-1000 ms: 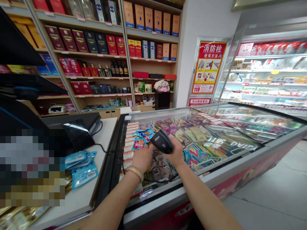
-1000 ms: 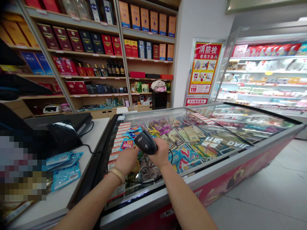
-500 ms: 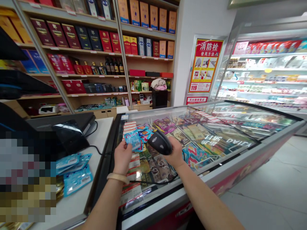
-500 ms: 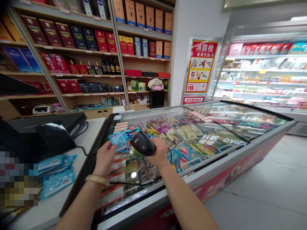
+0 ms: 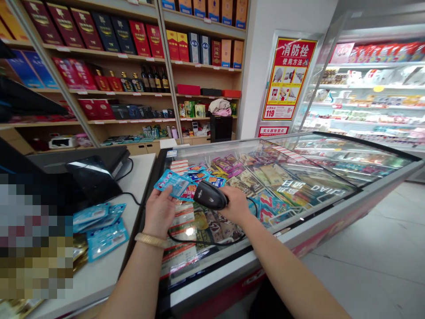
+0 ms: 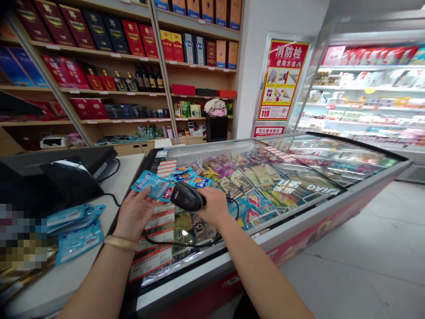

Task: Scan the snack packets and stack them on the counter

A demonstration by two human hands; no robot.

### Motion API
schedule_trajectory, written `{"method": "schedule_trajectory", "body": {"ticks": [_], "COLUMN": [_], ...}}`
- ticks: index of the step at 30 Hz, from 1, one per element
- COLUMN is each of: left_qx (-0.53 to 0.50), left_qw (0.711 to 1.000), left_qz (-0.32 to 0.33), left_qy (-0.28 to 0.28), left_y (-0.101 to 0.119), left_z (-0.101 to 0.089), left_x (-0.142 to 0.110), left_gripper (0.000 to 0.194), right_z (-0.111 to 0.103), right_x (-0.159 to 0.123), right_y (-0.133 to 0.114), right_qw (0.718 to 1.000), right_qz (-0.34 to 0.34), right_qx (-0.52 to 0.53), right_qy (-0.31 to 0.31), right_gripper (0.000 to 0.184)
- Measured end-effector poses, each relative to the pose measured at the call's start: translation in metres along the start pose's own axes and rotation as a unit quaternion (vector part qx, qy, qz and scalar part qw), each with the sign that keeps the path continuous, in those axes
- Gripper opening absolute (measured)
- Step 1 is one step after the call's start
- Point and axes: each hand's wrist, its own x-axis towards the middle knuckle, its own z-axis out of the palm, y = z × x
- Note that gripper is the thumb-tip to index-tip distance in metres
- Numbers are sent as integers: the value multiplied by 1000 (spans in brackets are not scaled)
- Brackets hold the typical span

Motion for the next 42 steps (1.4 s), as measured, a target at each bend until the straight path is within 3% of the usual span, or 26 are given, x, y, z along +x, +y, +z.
{"method": "schedule_trajectory", "body": {"ticks": [11,16,27,32,35,39,42], "left_qx": [-28,-38,-33,-10,64,255,436], "left_qw": [999,999,999,1000,994,946,857], "left_qz": [-14,-20,-16,26,87,192,247], "left_qy": [21,4,-3,-5,6,48,121], "left_y": [2,2,0,-4,3,44,90], "left_z": [4,4,0,0,-3,-26,-59], "left_x": [-3,-3,-1,-2,-3,3,10], "left_gripper": [17,19,21,25,29,44,50], "right_z": [-4,-4,-4,-3,-1,-1,-1], "right_x": [1,1,1,0,-2,-4,-5], "right_y": [-2,-2,-1,0,2,4,5], "right_qw": [999,997,1000,1000,1000,999,999], "right_qz": [36,51,22,7,4,4,-3], "right_qx": [-12,-18,-4,3,3,-3,-2], "right_qy": [-31,-57,-21,11,30,36,38], "right_gripper": [29,27,27,28,25,24,25]}}
